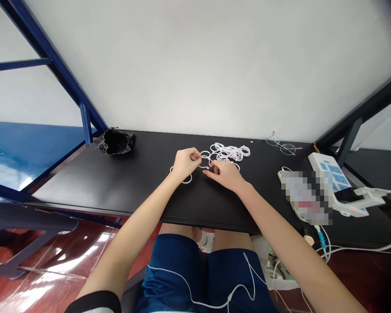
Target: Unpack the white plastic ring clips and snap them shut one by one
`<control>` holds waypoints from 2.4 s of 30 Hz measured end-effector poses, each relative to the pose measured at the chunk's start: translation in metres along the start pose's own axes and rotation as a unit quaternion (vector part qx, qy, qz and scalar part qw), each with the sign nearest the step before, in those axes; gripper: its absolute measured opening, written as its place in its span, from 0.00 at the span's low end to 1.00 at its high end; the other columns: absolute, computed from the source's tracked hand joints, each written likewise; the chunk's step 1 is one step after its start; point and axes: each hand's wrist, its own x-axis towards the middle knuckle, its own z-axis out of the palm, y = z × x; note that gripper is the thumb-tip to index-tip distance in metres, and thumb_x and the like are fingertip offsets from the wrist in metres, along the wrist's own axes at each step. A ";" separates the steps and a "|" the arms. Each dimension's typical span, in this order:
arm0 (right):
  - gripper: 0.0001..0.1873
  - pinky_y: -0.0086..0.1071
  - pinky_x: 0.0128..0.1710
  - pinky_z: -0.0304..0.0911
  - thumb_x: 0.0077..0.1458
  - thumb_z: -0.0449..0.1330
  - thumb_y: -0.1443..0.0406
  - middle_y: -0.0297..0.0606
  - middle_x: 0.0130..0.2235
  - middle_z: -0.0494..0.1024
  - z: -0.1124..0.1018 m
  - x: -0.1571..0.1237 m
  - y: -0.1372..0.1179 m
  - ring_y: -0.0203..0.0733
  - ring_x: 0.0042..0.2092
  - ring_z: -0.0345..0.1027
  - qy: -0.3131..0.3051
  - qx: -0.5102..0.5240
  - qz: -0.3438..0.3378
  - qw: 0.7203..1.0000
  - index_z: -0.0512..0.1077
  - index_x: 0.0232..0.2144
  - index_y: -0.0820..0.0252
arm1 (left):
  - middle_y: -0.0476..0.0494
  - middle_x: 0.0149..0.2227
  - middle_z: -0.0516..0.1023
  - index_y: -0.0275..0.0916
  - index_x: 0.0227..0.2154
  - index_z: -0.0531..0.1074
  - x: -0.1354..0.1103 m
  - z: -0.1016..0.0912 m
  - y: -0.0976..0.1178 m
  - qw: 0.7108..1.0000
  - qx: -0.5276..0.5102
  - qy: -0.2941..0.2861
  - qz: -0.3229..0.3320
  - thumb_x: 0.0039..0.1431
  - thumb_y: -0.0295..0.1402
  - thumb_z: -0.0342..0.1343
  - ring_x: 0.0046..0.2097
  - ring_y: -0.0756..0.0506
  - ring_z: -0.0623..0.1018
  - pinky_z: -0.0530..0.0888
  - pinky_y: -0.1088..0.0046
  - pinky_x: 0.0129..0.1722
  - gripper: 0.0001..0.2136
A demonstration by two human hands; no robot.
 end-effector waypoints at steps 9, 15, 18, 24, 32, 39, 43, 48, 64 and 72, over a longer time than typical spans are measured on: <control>0.21 0.31 0.25 0.44 0.63 0.52 0.60 0.32 0.19 0.64 0.003 0.000 -0.008 0.33 0.21 0.54 -0.006 -0.024 -0.056 0.998 0.61 0.18 0.59 | 0.50 0.26 0.77 0.37 0.24 0.73 0.000 0.005 -0.001 0.998 0.049 0.002 0.031 0.45 0.24 0.55 0.27 0.51 0.74 0.71 0.75 0.33 0.04; 0.21 0.31 0.26 0.45 0.63 0.52 0.61 0.32 0.18 0.62 0.002 0.000 -0.008 0.33 0.22 0.53 -0.015 -0.013 -0.057 0.998 0.59 0.18 0.59 | 0.50 0.27 0.77 0.38 0.25 0.73 0.000 0.006 -0.004 0.999 0.027 -0.002 0.036 0.46 0.24 0.55 0.27 0.51 0.75 0.71 0.76 0.33 0.04; 0.21 0.31 0.26 0.46 0.63 0.51 0.62 0.31 0.18 0.63 0.002 0.000 -0.008 0.34 0.21 0.53 -0.016 0.001 -0.058 0.998 0.59 0.18 0.59 | 0.50 0.26 0.77 0.37 0.25 0.73 -0.001 0.006 -0.004 0.999 0.020 -0.005 0.035 0.46 0.24 0.55 0.27 0.51 0.75 0.71 0.77 0.32 0.04; 0.21 0.31 0.26 0.46 0.63 0.50 0.62 0.30 0.17 0.61 0.004 0.000 -0.005 0.33 0.21 0.53 -0.019 0.011 -0.062 0.998 0.58 0.18 0.58 | 0.50 0.26 0.77 0.37 0.25 0.73 0.000 0.006 -0.005 0.999 0.012 -0.012 0.036 0.47 0.24 0.55 0.25 0.53 0.74 0.70 0.77 0.31 0.04; 0.21 0.29 0.26 0.47 0.62 0.53 0.60 0.30 0.18 0.62 0.002 0.000 -0.011 0.32 0.22 0.53 -0.001 -0.003 -0.047 0.999 0.60 0.18 0.59 | 0.50 0.28 0.78 0.37 0.25 0.73 0.001 0.008 -0.008 0.998 0.041 -0.004 0.057 0.46 0.21 0.54 0.24 0.54 0.72 0.70 0.78 0.29 0.06; 0.20 0.30 0.28 0.49 0.64 0.50 0.63 0.33 0.20 0.66 0.002 0.001 -0.010 0.34 0.23 0.56 -0.030 -0.013 -0.054 0.998 0.62 0.19 0.60 | 0.51 0.27 0.78 0.37 0.24 0.73 0.000 0.010 -0.010 0.997 0.043 -0.007 0.057 0.47 0.21 0.55 0.23 0.53 0.73 0.70 0.78 0.29 0.05; 0.20 0.30 0.28 0.50 0.64 0.50 0.64 0.34 0.20 0.68 0.001 0.001 -0.010 0.34 0.23 0.58 -0.034 0.000 -0.047 0.998 0.62 0.19 0.60 | 0.50 0.28 0.78 0.37 0.25 0.72 -0.001 0.010 -0.010 0.997 0.038 -0.004 0.063 0.47 0.22 0.55 0.23 0.53 0.73 0.70 0.78 0.29 0.05; 0.20 0.30 0.25 0.49 0.63 0.51 0.62 0.31 0.17 0.63 0.001 0.000 -0.008 0.33 0.21 0.53 0.004 0.021 -0.050 0.999 0.63 0.18 0.59 | 0.50 0.29 0.78 0.37 0.26 0.73 0.000 0.008 -0.008 0.997 0.034 0.009 0.065 0.48 0.23 0.55 0.23 0.53 0.73 0.71 0.78 0.29 0.04; 0.10 0.30 0.27 0.65 0.53 0.57 0.67 0.37 0.31 0.78 0.006 0.005 0.013 0.33 0.23 0.64 0.196 0.126 -0.035 0.972 0.76 0.37 0.59 | 0.49 0.30 0.80 0.39 0.33 0.74 0.002 0.004 -0.017 0.989 0.141 -0.045 0.014 0.50 0.24 0.56 0.27 0.49 0.76 0.73 0.72 0.35 0.08; 0.17 0.32 0.27 0.67 0.54 0.56 0.65 0.37 0.33 0.78 0.004 0.003 0.012 0.34 0.23 0.66 0.182 0.161 -0.005 0.970 0.74 0.46 0.61 | 0.46 0.35 0.79 0.39 0.39 0.73 0.014 -0.027 -0.024 0.986 0.164 0.021 -0.011 0.57 0.31 0.54 0.33 0.49 0.77 0.73 0.73 0.39 0.08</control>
